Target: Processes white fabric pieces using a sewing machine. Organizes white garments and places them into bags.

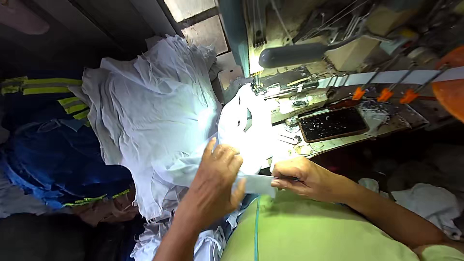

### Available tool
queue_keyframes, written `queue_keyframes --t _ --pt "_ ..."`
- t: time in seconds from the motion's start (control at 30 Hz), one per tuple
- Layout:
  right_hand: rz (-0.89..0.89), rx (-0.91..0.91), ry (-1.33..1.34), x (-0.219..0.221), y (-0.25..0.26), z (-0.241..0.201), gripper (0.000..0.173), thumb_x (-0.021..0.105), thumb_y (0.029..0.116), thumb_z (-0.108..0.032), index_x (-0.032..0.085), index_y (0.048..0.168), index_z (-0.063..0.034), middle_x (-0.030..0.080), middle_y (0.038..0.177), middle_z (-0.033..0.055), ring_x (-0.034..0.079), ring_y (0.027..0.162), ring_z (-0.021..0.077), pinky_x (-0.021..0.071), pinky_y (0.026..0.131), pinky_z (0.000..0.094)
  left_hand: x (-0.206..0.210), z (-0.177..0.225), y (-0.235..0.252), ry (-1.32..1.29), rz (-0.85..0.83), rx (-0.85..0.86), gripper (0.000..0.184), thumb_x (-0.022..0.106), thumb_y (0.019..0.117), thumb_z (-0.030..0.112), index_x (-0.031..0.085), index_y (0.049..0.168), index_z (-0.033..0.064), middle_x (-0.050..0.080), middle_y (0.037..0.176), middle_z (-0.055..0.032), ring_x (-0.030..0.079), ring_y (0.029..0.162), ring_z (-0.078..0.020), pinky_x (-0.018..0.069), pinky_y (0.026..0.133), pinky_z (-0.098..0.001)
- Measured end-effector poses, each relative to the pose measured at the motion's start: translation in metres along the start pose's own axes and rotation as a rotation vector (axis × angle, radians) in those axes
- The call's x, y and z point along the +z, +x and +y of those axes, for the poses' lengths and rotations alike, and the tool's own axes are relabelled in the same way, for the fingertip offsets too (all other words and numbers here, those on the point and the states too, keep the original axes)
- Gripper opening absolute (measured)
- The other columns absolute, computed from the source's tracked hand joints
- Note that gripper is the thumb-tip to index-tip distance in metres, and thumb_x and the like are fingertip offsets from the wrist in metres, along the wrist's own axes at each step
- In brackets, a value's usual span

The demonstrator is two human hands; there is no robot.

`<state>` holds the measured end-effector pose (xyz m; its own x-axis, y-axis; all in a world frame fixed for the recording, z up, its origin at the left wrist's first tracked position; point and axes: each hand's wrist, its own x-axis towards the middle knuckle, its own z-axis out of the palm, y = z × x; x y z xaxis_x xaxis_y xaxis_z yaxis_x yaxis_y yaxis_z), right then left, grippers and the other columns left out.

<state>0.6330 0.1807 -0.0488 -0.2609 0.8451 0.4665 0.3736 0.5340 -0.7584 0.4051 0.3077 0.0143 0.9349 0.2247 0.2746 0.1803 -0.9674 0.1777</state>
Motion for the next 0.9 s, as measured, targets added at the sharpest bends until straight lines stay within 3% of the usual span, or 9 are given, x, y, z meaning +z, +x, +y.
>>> queue_keyframes --t 0.1,0.23,0.37,0.5,0.57,0.67,0.77,0.83,0.9 --pt "0.056 -0.008 0.294 -0.014 -0.002 -0.005 0.026 0.057 0.1045 -0.015 0.065 0.089 0.0041 0.062 0.077 0.0051 0.057 0.07 -0.0001 0.046 0.065 0.0124 0.042 0.033 0.01 -0.057 0.215 -0.03 0.069 0.062 0.087 0.065 0.062 0.131 0.0122 0.06 0.14 -0.0187 0.051 0.135 -0.0367 0.0309 0.116 -0.059" --pt "0.133 -0.146 0.706 -0.035 -0.003 -0.011 0.017 0.057 0.1057 -0.024 0.068 0.1 -0.0138 0.067 0.107 -0.0045 0.064 0.099 0.0005 0.054 0.083 0.0174 0.113 -0.004 0.014 0.174 0.441 -0.332 0.056 0.071 0.07 0.007 0.064 0.123 -0.009 0.049 0.137 -0.0455 0.045 0.127 -0.0679 0.0357 0.101 -0.078" --pt "0.108 -0.127 0.738 -0.037 -0.014 0.003 0.016 0.06 0.1044 -0.028 0.07 0.1 -0.0168 0.067 0.106 -0.0055 0.064 0.096 0.0003 0.0529 0.081 0.0163 0.066 -0.052 0.009 0.152 0.461 -0.383 0.03 0.058 0.0856 -0.01 0.073 0.111 -0.0055 0.064 0.125 -0.0312 0.072 0.091 -0.0439 0.0593 0.073 -0.0533" --pt "0.163 0.17 0.552 -0.012 -0.021 0.003 0.006 0.066 0.0979 -0.009 0.068 0.098 -0.0036 0.068 0.086 -0.0044 0.063 0.068 -0.0034 0.0555 0.061 0.014 -0.026 -0.074 0.019 0.391 0.471 -0.253 0.021 0.053 0.0938 -0.004 0.073 0.099 -0.0046 0.069 0.117 -0.0241 0.064 0.104 -0.0449 0.0495 0.086 -0.0572" --pt "0.191 0.25 0.516 0.003 -0.021 0.009 0.005 0.067 0.0963 -0.007 0.068 0.098 -0.0021 0.068 0.086 -0.0039 0.063 0.067 -0.0029 0.0553 0.061 0.0139 -0.037 -0.072 0.033 0.412 0.373 -0.205 0.029 0.062 0.0853 -0.005 0.069 0.113 -0.0054 0.06 0.133 -0.0294 0.056 0.119 -0.0507 0.043 0.095 -0.063" --pt "0.22 0.266 0.459 0.006 -0.026 0.011 0.009 0.067 0.0973 -0.01 0.068 0.094 -0.0019 0.067 0.083 -0.0028 0.063 0.068 -0.0021 0.0557 0.062 0.0139 0.011 -0.056 0.04 0.183 0.163 -0.017 0.074 0.085 0.0652 0.018 0.062 0.133 -0.0025 0.045 0.15 -0.0344 0.039 0.141 -0.0543 0.028 0.113 -0.0742" --pt "0.228 0.251 0.444 -0.007 -0.036 0.003 0.01 0.065 0.0986 -0.014 0.068 0.094 -0.005 0.069 0.082 -0.005 0.065 0.071 -0.0027 0.057 0.066 0.0145 0.065 -0.034 0.04 0.201 0.148 0.151 0.065 0.069 0.0814 0.051 0.063 0.136 0.0148 0.065 0.134 -0.0181 0.058 0.126 -0.0394 0.0323 0.11 -0.0633" --pt "0.216 0.212 0.424 -0.017 -0.043 -0.005 0.014 0.064 0.1003 -0.017 0.066 0.094 -0.0055 0.068 0.081 -0.0044 0.065 0.072 -0.0035 0.0562 0.067 0.0132 0.088 -0.04 0.043 0.3 0.296 0.114 0.038 0.068 0.081 0.032 0.073 0.112 0.0115 0.072 0.115 -0.0196 0.064 0.116 -0.0447 0.0387 0.102 -0.0687" --pt "0.223 0.167 0.385 -0.027 -0.049 -0.009 0.017 0.064 0.1015 -0.021 0.065 0.093 -0.0055 0.067 0.08 -0.0029 0.064 0.072 -0.0035 0.0556 0.068 0.0122 0.099 -0.053 0.048 0.386 0.461 0.021 0.016 0.06 0.0899 0.016 0.071 0.098 0.0073 0.068 0.121 -0.0256 0.055 0.128 -0.0493 0.0312 0.108 -0.0705"
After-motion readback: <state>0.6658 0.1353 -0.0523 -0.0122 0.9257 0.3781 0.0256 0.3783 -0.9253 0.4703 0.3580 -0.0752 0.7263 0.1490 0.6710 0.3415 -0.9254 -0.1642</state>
